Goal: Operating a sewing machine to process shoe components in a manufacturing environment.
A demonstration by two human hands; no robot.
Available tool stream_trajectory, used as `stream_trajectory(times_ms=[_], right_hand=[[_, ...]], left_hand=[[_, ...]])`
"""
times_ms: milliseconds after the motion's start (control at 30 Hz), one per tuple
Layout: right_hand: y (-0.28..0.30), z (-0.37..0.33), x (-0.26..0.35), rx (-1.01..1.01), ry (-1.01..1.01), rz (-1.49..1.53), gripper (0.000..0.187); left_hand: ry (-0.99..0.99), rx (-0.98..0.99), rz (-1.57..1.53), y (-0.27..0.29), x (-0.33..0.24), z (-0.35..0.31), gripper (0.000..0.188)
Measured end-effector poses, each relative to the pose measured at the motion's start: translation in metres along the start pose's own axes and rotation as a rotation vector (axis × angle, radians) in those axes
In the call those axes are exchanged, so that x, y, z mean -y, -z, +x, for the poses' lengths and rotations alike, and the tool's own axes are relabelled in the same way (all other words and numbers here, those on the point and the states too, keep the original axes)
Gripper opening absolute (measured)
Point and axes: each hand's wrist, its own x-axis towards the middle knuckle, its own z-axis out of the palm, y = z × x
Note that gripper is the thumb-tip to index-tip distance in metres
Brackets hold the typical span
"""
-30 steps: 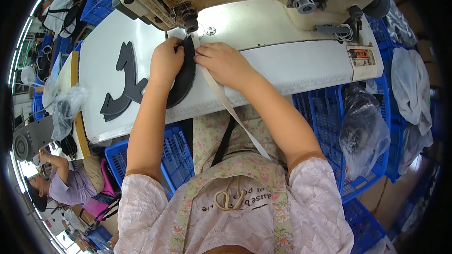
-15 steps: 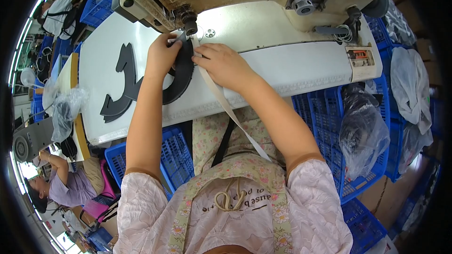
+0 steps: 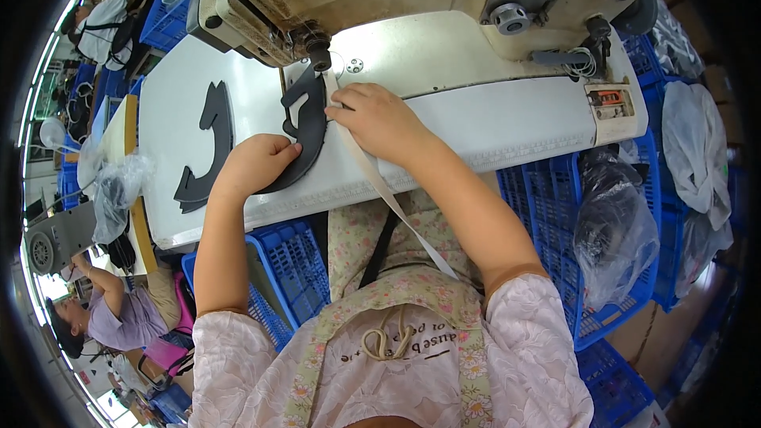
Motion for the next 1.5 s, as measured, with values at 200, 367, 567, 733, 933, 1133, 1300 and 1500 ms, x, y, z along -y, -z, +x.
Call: stream_trajectory(times_ms=[200, 367, 567, 733, 933, 1133, 1300, 1500], right_hand=[[0.005, -0.007, 0.005, 0.032, 0.017, -0.035, 0.027], [0.002, -0.004, 0.007, -0.017, 0.019, -0.072, 0.026], [0.000, -0.002, 0.008, -0.066, 0.030, -0.118, 0.026], [0.018, -0.009, 0.014, 0.182, 0.017, -0.002, 0.026], [0.015, -0.004, 0.016, 0.078, 0.016, -0.002, 0.025], [0.008, -0.003, 0.013, 0.009, 0.022, -0.053, 0.027], [0.013, -0.004, 0.013, 0.044, 0.058, -0.026, 0.026], [0.021, -0.003, 0.017, 0.119, 0.101, -0.019, 0.028]], left_hand=[[-0.051, -0.076, 0.024, -0.007, 0.004, 0.003, 0.036], [-0.029, -0.141, 0.079, -0.010, 0.001, 0.003, 0.036], [-0.039, -0.186, 0.073, -0.011, -0.004, 0.010, 0.037], [-0.057, -0.281, -0.060, -0.016, 0.001, 0.016, 0.030], [-0.033, -0.205, -0.150, -0.006, 0.007, 0.024, 0.031], [-0.030, -0.260, -0.029, -0.003, 0.004, 0.031, 0.031], [-0.061, -0.300, 0.110, 0.002, -0.001, 0.033, 0.033], [-0.132, -0.306, 0.334, 0.011, 0.002, 0.039, 0.031]])
